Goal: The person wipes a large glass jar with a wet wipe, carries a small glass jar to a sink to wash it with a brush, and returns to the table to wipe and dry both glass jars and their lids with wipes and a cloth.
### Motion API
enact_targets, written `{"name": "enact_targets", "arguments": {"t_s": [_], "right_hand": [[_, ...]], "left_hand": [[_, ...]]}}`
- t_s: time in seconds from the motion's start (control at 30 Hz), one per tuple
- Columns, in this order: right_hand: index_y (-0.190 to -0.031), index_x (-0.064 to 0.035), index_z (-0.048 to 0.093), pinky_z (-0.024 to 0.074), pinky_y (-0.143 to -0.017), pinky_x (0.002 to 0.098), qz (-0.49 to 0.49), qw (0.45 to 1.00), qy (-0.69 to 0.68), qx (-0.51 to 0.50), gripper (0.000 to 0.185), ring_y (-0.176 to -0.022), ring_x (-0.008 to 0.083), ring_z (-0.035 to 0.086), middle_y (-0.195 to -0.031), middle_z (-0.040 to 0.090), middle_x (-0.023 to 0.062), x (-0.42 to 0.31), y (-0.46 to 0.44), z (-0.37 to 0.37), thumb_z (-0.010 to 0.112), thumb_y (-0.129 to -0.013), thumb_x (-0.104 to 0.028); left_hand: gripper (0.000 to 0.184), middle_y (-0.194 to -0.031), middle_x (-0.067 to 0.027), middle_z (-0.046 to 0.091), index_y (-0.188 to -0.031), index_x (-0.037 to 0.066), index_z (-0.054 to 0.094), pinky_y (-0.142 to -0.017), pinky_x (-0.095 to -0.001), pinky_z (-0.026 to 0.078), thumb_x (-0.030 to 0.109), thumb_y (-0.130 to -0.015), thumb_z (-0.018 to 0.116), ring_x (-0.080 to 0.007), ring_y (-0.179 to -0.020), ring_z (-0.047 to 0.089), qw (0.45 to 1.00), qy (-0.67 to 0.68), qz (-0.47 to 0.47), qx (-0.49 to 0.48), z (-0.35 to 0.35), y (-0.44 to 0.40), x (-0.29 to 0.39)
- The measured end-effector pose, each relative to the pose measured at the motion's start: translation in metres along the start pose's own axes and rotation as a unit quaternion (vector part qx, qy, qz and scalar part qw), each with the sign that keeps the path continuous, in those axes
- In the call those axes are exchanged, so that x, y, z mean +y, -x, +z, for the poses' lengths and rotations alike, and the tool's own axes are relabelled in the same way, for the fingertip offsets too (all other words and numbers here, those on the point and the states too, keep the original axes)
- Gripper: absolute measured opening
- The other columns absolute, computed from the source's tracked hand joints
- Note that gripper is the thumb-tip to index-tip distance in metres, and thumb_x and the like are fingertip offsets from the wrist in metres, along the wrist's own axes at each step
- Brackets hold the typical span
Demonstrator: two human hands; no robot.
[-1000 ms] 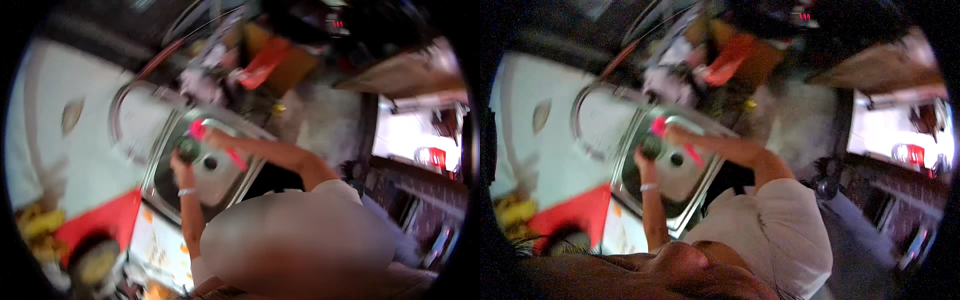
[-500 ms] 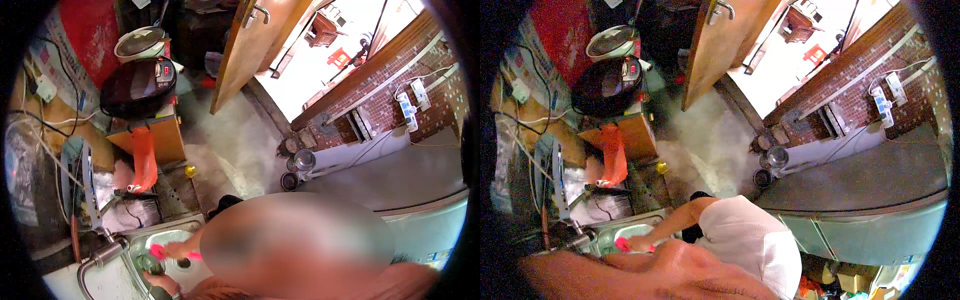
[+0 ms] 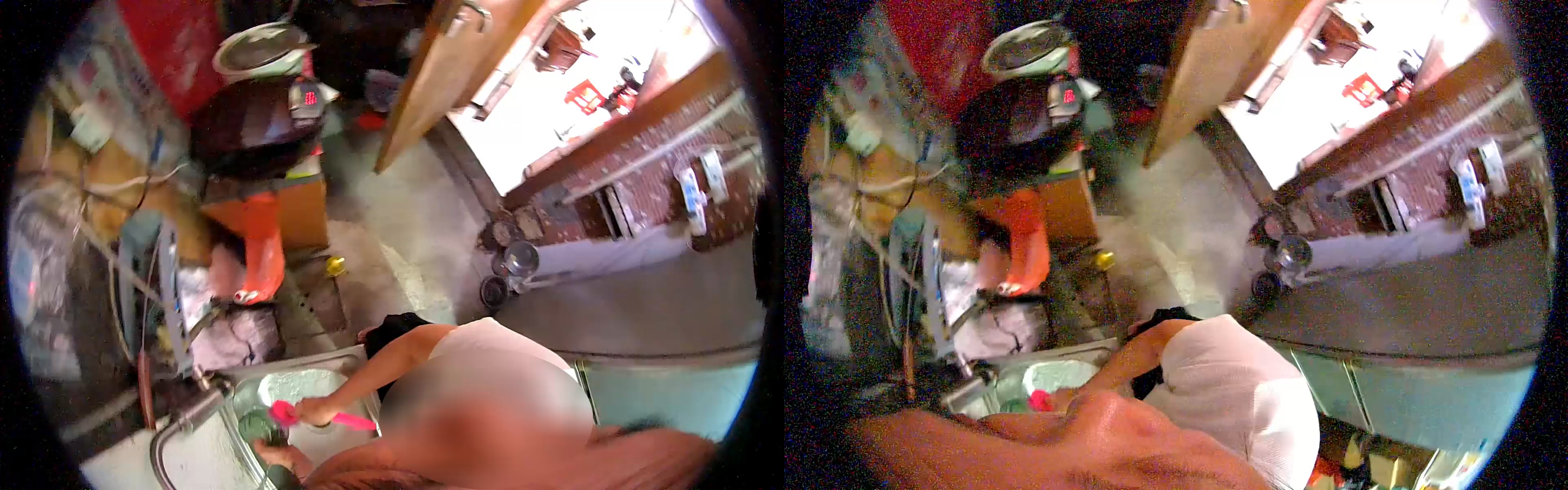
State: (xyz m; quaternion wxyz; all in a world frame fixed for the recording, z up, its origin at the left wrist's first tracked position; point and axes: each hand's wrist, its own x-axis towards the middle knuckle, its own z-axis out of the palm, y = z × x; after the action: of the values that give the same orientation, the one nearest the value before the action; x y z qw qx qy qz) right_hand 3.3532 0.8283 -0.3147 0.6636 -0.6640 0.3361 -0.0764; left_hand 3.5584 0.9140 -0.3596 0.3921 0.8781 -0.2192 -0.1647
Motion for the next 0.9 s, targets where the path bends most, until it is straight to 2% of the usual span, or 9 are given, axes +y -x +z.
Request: {"name": "enact_targets", "arguments": {"t_s": [0.03, 0.13, 0.23, 0.3, 0.33, 0.53, 0.63, 0.8, 0.9], "right_hand": [[-0.087, -0.0008, 0.053, 0.043, -0.063, 0.04, -0.003, 0.999, 0.032, 0.004, 0.023, -0.071, 0.0306, 0.056, -0.075, 0.057, 0.0201, -0.011, 0.003, -0.011, 0.041, -0.081, -0.019], [-0.07, -0.0007, 0.058, 0.0367, -0.047, 0.0346, -0.099, 0.994, -0.035, -0.033, 0.024, -0.048, 0.0138, 0.041, -0.048, 0.045, 0.0053, 0.008, -0.031, -0.029, 0.051, -0.076, -0.023], [-0.065, 0.0, 0.055, 0.0345, -0.047, 0.0315, -0.13, 0.98, 0.005, -0.153, 0.019, -0.05, 0.0084, 0.038, -0.05, 0.044, -0.003, 0.083, -0.091, -0.014, 0.05, -0.075, -0.016], [-0.074, -0.005, 0.059, 0.0419, -0.053, 0.034, -0.287, 0.95, 0.038, -0.117, 0.026, -0.052, 0.0148, 0.048, -0.056, 0.053, 0.0087, 0.064, -0.108, -0.01, 0.047, -0.08, -0.027], [-0.075, -0.0052, 0.059, 0.0423, -0.053, 0.0358, -0.103, 0.974, 0.091, -0.18, 0.026, -0.05, 0.019, 0.051, -0.06, 0.057, 0.0141, 0.033, -0.097, -0.031, 0.045, -0.082, -0.026], [-0.093, -0.0075, 0.054, 0.0457, -0.057, 0.0456, -0.284, 0.865, 0.367, -0.189, 0.024, -0.061, 0.0341, 0.058, -0.06, 0.055, 0.0173, -0.104, -0.051, -0.018, 0.041, -0.083, -0.024], [-0.114, -0.017, 0.049, 0.046, -0.051, 0.0456, -0.309, 0.836, 0.396, -0.219, 0.033, -0.051, 0.0335, 0.055, -0.059, 0.056, 0.0171, -0.114, -0.051, 0.004, 0.044, -0.082, -0.023], [-0.113, -0.0172, 0.048, 0.0463, -0.055, 0.0467, -0.311, 0.843, 0.386, -0.212, 0.032, -0.058, 0.0349, 0.057, -0.064, 0.057, 0.0188, -0.073, -0.071, 0.024, 0.042, -0.082, -0.022], [-0.112, -0.0151, 0.047, 0.0458, -0.053, 0.0464, -0.451, 0.815, 0.327, -0.159, 0.032, -0.058, 0.0352, 0.056, -0.061, 0.056, 0.0192, -0.094, -0.058, 0.051, 0.043, -0.081, -0.022]], "left_hand": [[0.037, -0.09, -0.0101, 0.055, -0.103, 0.001, 0.052, -0.064, -0.0335, 0.047, 0.018, -0.07, 0.051, -0.0231, -0.076, 0.055, 0.919, 0.317, -0.23, -0.045, -0.002, 0.013, 0.043], [0.044, -0.087, -0.008, 0.054, -0.113, 0.001, 0.047, -0.056, -0.0282, 0.045, 0.01, -0.07, 0.049, -0.0178, -0.067, 0.052, 0.926, 0.334, -0.162, -0.068, -0.02, 0.033, 0.066], [0.046, -0.102, -0.0085, 0.053, -0.117, 0.001, 0.046, -0.074, -0.0295, 0.045, -0.001, -0.071, 0.05, -0.0171, -0.086, 0.052, 0.958, 0.25, -0.073, -0.121, -0.031, 0.037, 0.064], [0.056, -0.107, -0.0109, 0.051, -0.121, 0.0, 0.04, -0.078, -0.0283, 0.043, -0.002, -0.066, 0.05, -0.0195, -0.093, 0.05, 0.974, 0.095, 0.13, -0.158, -0.048, 0.043, 0.083], [0.065, -0.111, -0.0102, 0.049, -0.124, 0.002, 0.035, -0.083, -0.0293, 0.039, -0.001, -0.062, 0.054, -0.019, -0.098, 0.047, 0.969, 0.174, 0.042, -0.169, -0.049, 0.047, 0.098], [0.092, -0.082, -0.0132, 0.06, -0.131, 0.005, 0.015, -0.061, -0.0297, 0.047, 0.005, -0.053, 0.064, -0.0222, -0.068, 0.059, 0.973, -0.112, 0.196, -0.054, -0.079, 0.067, 0.099], [0.093, -0.083, -0.0132, 0.06, -0.13, 0.003, 0.016, -0.061, -0.0293, 0.046, 0.006, -0.052, 0.065, -0.0231, -0.067, 0.059, 0.978, -0.109, 0.175, -0.012, -0.083, 0.077, 0.074], [0.097, -0.078, -0.0122, 0.058, -0.131, 0.003, 0.011, -0.059, -0.0331, 0.046, 0.008, -0.051, 0.065, -0.0279, -0.066, 0.058, 0.982, -0.076, 0.158, 0.062, -0.101, 0.094, 0.065], [0.098, -0.077, -0.0115, 0.057, -0.132, 0.004, 0.009, -0.058, -0.0328, 0.047, 0.008, -0.052, 0.065, -0.0267, -0.064, 0.057, 0.983, -0.022, 0.172, 0.063, -0.1, 0.097, 0.071]]}}
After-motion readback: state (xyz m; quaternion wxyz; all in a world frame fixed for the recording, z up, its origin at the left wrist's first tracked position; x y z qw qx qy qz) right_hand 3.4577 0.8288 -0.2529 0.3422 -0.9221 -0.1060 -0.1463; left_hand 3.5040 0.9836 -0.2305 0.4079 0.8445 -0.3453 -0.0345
